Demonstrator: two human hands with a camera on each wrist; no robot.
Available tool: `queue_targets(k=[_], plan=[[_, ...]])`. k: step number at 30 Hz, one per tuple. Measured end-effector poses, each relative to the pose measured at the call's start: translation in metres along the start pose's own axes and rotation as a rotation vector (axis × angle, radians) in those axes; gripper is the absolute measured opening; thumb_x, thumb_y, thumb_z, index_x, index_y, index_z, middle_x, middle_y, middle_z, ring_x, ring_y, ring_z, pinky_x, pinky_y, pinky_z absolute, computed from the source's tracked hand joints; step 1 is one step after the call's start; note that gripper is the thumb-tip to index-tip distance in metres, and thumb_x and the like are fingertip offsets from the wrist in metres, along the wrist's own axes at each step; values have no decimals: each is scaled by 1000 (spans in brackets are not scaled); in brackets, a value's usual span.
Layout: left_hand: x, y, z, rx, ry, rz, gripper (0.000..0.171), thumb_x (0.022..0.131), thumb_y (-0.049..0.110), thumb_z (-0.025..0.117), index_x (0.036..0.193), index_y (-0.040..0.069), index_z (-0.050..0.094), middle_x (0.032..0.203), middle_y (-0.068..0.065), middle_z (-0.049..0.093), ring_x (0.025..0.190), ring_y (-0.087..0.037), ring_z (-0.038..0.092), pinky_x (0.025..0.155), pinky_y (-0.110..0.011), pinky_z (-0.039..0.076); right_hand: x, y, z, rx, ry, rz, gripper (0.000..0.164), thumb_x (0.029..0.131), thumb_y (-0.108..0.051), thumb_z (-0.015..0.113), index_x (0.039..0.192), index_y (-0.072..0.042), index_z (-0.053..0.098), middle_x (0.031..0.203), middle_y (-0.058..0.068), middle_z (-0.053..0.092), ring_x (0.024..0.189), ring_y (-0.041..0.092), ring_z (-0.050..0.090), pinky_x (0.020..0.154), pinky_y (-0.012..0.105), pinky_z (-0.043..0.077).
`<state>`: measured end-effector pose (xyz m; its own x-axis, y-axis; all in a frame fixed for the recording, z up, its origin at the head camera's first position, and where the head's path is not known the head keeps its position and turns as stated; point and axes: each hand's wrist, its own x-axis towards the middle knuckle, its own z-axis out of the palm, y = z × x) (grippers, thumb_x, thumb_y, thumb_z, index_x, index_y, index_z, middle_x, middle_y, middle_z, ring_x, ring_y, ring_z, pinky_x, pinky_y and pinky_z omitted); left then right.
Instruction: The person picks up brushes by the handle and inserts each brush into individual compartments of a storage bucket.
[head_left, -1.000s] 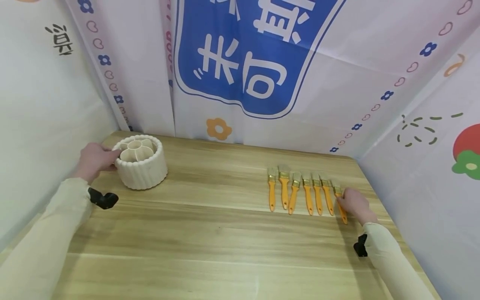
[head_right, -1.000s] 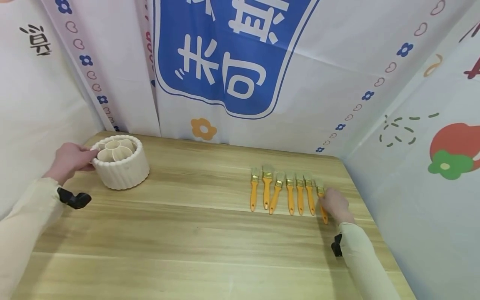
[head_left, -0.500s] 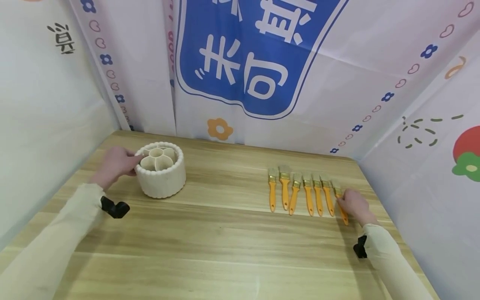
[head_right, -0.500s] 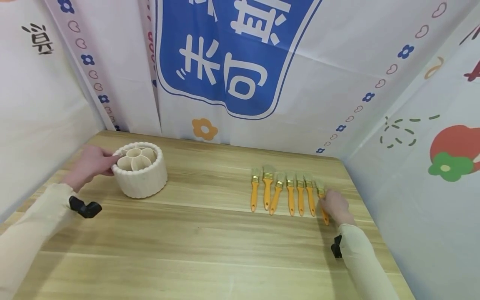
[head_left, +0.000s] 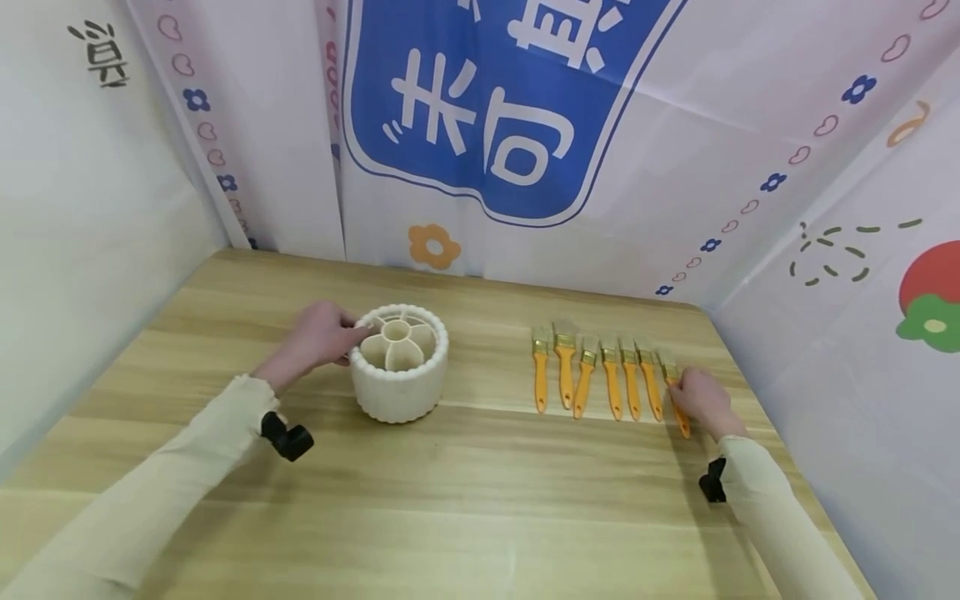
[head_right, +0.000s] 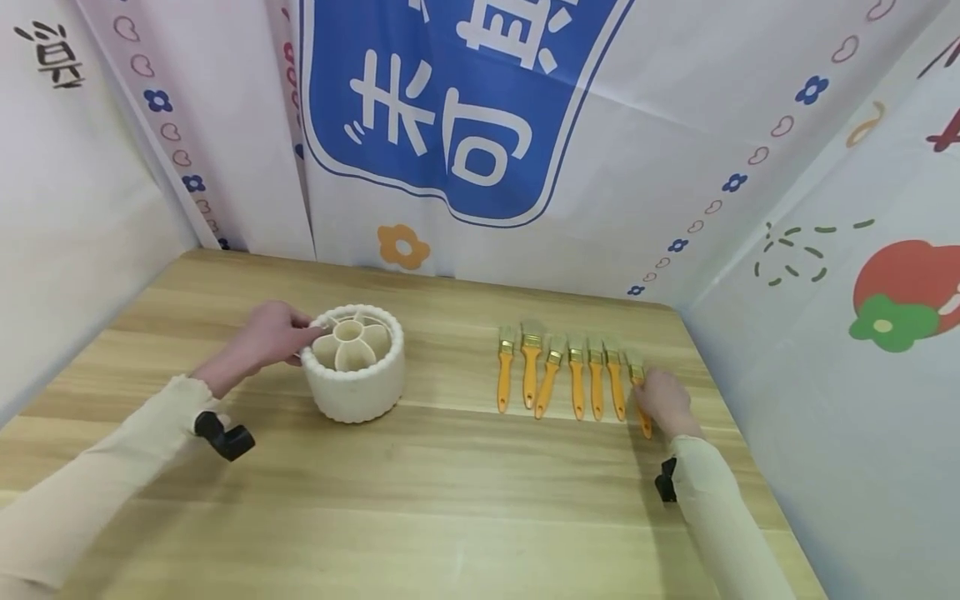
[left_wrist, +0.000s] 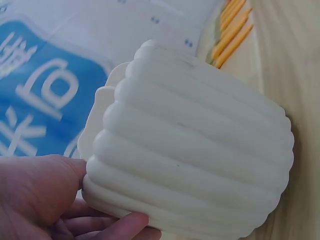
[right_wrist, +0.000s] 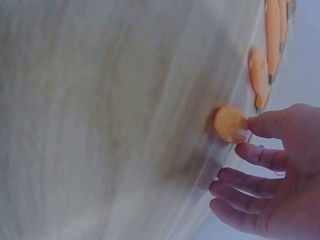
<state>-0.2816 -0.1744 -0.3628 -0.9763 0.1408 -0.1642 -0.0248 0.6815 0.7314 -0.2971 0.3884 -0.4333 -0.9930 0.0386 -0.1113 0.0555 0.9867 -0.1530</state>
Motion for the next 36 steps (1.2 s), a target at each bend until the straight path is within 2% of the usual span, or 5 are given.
queue_targets(k=[9,19,23,29,36], plan=[[0,31,37,-10,-51,45,33,91,25,58,106,-3,68,88,-17,71,60,-11,66,62,-30,60,1,-3,1,-20,2,-2,37,92,-20,48,58,-12,38,54,1,38,50,16,41,45,26,31],[-1,53,62,-21,-89,130,27,88,18,58,101,-3,71,81,-14,72,56,-9,64,54,-25,58,2,-2,1,-25,1,7,40,94,-20,46,56,-13,37,51,-1,36,47,15,39,44,25,31],[-2,56,67,-13,-85,156,26,88,17,59,99,-3,71,80,-14,72,54,-9,63,52,-23,57,2,-2,-1,-20,-6,13,41,94,-21,46,54,-14,38,50,-1,36,47,15,40,43,25,31],[-1,57,65,-36,-97,136,29,90,21,58,100,-3,71,88,-17,72,59,-10,65,58,-27,59,4,-2,-2,-11,-6,32,41,92,-22,46,52,-14,38,49,-2,34,48,15,38,43,25,30],[-1,53,64,-41,-71,138,31,91,24,58,106,0,70,97,-18,72,63,-10,67,58,-24,58,5,-4,0,43,-40,113,39,90,-25,45,54,-14,39,48,-4,33,46,14,38,43,24,32]])
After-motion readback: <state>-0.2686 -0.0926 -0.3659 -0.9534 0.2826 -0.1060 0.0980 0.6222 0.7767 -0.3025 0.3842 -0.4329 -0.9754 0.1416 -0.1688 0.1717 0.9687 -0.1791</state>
